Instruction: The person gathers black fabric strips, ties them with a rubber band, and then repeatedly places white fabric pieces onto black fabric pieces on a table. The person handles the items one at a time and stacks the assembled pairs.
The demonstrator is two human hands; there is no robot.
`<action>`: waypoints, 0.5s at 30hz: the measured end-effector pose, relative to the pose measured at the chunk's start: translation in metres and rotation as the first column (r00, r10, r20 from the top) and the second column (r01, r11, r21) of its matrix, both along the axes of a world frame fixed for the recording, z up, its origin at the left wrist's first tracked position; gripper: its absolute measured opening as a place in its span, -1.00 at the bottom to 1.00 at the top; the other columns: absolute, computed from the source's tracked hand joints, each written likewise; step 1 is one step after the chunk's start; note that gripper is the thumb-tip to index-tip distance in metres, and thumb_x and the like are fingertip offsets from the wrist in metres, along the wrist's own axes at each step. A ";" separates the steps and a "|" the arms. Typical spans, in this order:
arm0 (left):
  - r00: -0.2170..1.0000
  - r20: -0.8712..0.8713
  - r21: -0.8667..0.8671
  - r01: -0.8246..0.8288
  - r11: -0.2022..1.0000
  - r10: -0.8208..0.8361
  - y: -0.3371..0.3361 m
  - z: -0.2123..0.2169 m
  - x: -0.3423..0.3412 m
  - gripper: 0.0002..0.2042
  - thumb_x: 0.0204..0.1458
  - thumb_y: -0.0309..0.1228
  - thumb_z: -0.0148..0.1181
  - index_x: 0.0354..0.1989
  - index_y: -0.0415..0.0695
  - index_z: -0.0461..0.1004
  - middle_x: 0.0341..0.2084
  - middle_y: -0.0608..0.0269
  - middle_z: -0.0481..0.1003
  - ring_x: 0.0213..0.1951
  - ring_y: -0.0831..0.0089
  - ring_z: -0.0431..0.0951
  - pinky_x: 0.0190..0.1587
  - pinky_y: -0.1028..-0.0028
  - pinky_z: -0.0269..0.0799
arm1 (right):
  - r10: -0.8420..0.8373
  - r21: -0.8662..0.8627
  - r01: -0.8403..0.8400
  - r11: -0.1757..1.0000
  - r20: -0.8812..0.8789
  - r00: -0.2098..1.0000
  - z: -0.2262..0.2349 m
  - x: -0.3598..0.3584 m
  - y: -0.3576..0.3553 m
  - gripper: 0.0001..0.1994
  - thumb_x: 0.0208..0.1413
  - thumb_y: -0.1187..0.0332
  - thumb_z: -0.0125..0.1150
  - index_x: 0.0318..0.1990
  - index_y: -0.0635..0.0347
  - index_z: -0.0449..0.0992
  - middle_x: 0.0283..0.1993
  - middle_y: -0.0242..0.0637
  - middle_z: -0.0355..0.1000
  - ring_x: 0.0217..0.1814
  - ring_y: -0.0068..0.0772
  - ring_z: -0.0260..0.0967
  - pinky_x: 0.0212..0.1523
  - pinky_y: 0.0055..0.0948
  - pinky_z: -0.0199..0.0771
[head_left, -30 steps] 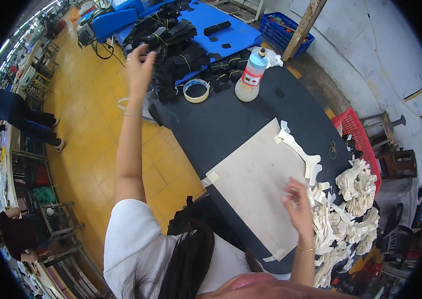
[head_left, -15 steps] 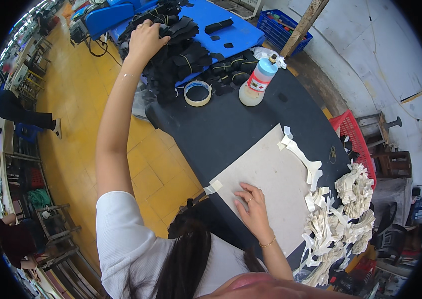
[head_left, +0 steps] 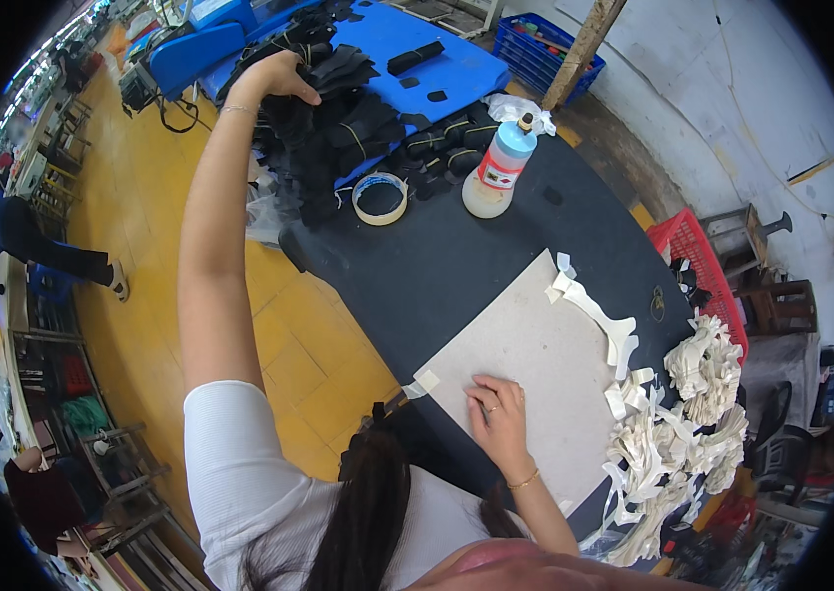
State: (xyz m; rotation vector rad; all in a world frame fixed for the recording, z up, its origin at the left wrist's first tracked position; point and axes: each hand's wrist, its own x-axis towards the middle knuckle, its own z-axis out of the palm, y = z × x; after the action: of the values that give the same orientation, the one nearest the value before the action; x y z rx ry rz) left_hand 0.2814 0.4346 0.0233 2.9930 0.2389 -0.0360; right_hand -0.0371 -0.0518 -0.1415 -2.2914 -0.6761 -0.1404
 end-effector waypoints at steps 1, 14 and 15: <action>0.999 0.023 -0.038 0.026 0.999 -0.025 0.004 0.003 0.000 -0.22 -0.40 -0.12 0.59 0.05 -0.34 0.52 -0.04 -0.17 0.56 0.05 0.03 0.57 0.11 0.24 0.45 | -0.003 -0.004 0.003 1.000 -0.008 1.000 0.000 0.000 0.000 -0.83 0.01 0.50 0.29 -0.20 0.14 0.56 0.00 -0.29 0.46 0.04 -0.19 0.35 0.05 -0.23 0.30; 0.995 -0.089 0.074 -0.039 0.997 0.045 -0.017 -0.011 0.001 -0.02 -0.42 -0.07 0.57 0.23 -0.37 0.32 0.10 -0.23 0.47 0.16 -0.02 0.47 0.22 0.24 0.37 | 0.003 0.022 -0.003 1.000 0.019 1.000 0.004 -0.008 -0.003 -0.84 0.02 0.52 0.29 -0.21 0.16 0.55 -0.01 -0.27 0.47 -0.01 -0.16 0.37 0.02 -0.24 0.32; 0.996 -0.092 0.027 -0.016 1.000 0.018 -0.012 -0.003 0.001 -0.07 -0.42 -0.11 0.57 0.20 -0.36 0.37 0.07 -0.22 0.49 0.14 -0.02 0.49 0.20 0.25 0.39 | 0.002 0.022 -0.002 1.000 0.010 1.000 0.003 -0.007 -0.003 -0.83 0.02 0.52 0.29 -0.21 0.17 0.55 -0.01 -0.27 0.46 -0.01 -0.16 0.37 0.02 -0.23 0.33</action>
State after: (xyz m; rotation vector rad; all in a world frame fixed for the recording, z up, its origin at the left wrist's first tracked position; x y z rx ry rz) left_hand 0.2825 0.4226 0.0207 3.0184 0.2769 -0.1706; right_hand -0.0444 -0.0553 -0.1385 -2.2706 -0.6791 -0.1571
